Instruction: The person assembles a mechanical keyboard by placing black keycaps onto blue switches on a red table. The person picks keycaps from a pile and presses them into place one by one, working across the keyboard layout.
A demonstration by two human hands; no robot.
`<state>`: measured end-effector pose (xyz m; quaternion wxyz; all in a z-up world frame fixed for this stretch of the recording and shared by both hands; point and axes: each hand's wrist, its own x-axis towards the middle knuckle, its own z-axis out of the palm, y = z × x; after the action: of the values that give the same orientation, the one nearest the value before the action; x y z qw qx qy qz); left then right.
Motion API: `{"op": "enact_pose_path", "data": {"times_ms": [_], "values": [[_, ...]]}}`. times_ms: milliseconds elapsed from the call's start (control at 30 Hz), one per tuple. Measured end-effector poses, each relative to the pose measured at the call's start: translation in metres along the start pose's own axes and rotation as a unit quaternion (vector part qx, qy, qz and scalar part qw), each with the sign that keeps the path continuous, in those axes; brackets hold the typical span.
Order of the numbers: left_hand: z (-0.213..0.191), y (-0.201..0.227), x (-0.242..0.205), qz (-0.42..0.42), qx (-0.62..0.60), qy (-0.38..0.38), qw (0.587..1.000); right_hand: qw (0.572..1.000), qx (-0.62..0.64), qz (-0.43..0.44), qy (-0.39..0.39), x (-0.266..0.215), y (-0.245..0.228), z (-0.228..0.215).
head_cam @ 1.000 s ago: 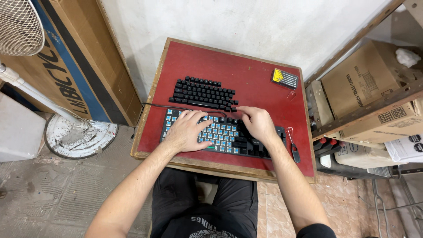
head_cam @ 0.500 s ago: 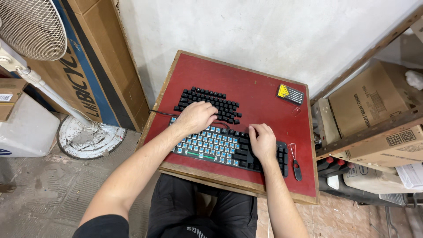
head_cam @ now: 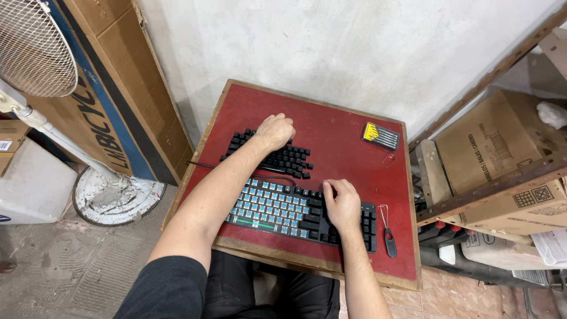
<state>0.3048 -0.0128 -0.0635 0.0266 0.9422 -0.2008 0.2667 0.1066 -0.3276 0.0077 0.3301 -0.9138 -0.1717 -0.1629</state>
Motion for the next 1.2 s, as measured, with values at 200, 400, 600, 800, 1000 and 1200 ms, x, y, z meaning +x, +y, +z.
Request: {"op": "enact_pose_path", "data": {"times_ms": [200, 400, 600, 800, 1000, 1200], "values": [[0.006, 0.006, 0.020, -0.006, 0.006, -0.052, 0.999, 1.000, 0.011, 0.000, -0.001, 0.000, -0.004, -0.002], [0.002, 0.015, 0.032, -0.033, -0.030, -0.141, 0.989, 1.000, 0.008, 0.003, -0.009, 0.001, -0.006, -0.005], [-0.072, 0.035, 0.019, -0.052, -0.093, -0.114, 0.988, 1.000, 0.016, -0.006, -0.004, 0.001, -0.006, -0.005], [-0.154, 0.055, -0.028, -0.063, -0.229, -0.110, 0.965, 1.000, 0.011, -0.011, 0.008, 0.000, -0.002, -0.003], [-0.177, 0.071, -0.085, -0.037, -0.275, -0.105, 0.955, 1.000, 0.009, -0.013, 0.012, 0.000, 0.000, 0.000], [-0.191, 0.088, -0.120, -0.047, -0.299, -0.141, 0.943, 1.000, -0.006, -0.024, 0.012, -0.002, 0.005, 0.002]]}}
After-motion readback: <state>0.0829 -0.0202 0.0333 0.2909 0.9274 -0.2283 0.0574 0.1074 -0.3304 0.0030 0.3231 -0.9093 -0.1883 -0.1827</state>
